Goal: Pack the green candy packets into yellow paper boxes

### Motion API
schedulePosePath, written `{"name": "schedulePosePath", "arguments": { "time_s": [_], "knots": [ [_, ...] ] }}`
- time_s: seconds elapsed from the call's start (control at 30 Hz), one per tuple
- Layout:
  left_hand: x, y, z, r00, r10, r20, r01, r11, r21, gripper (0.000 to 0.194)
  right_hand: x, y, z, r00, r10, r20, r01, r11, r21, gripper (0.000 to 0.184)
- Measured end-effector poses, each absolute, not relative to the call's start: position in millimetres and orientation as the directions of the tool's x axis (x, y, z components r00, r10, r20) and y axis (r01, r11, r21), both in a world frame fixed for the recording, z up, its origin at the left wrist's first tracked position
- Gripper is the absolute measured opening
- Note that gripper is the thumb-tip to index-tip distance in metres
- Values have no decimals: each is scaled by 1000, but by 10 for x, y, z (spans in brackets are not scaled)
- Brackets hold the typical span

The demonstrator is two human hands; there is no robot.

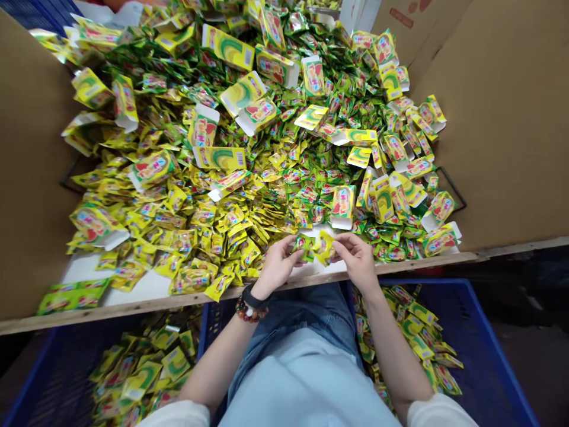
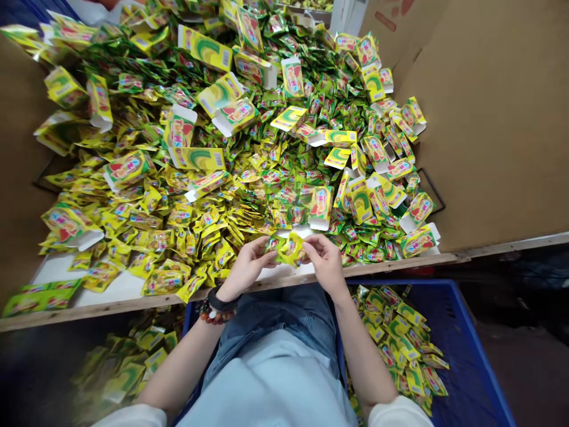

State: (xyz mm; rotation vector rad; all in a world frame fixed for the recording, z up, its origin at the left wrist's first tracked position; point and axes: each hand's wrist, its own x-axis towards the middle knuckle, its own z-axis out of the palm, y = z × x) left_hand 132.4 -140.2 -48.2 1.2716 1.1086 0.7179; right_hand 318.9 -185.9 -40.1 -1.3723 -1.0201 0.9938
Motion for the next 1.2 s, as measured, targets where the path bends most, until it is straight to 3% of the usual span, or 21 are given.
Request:
{"name": "schedulePosePath", "arguments": {
  "time_s": [0.07,0.13,0.23,0.3,0.4,0.47,0.53,0.6,0.7,0.8,0.87,0.97,1.2],
  "knots": [
    [1373,-1450,-447,386,877,-286,-2,311,951,48,3146,-1883,-417,234,970,-73,1,-76,-997,24],
    [1430,-1499,-404,412,864,-291,-77,351,933,49,3112,-1877,-437,224,974,-41,69,-57,-996,22],
    [1497,-1572,-375,415,865,-281,-97,349,932,51,3093,-1875,-447,257,965,46,131,13,-991,22],
    [1530,-1623,-391,420,873,-247,-95,313,945,53,3101,-1901,-445,252,968,-13,24,-20,-999,29],
    [1586,-1633,-418,484,867,-121,21,127,992,48,3167,-1986,-458,173,966,-192,-235,-148,-961,36],
    [1648,-1514,-392,575,818,-28,239,-135,962,46,3265,-2060,-482,234,946,-225,-321,-143,-936,33],
    [1750,-1257,-320,641,766,49,466,-439,768,50,3394,-2135,-511,392,896,-208,-331,-74,-941,35],
    [1889,-899,-226,673,720,166,592,-660,463,63,3519,-2197,-535,508,840,-190,-306,-30,-952,38],
    [2118,-376,-112,862,451,231,442,-892,91,71,3631,-2254,-549,564,809,-166,-270,-9,-963,37],
    [2264,-107,-59,962,220,161,230,-972,-51,55,3651,-2278,-529,609,782,-134,-247,26,-969,35],
    [2275,-93,-44,972,173,162,187,-979,-78,39,3640,-2285,-493,635,765,-108,-236,60,-970,35],
    [2165,-237,-24,954,232,191,247,-967,-61,25,3610,-2279,-407,636,765,-102,-257,85,-963,30],
    [1622,-965,43,766,591,251,555,-806,206,42,3419,-2250,-155,595,803,-47,-257,134,-957,22]
  ]
}}
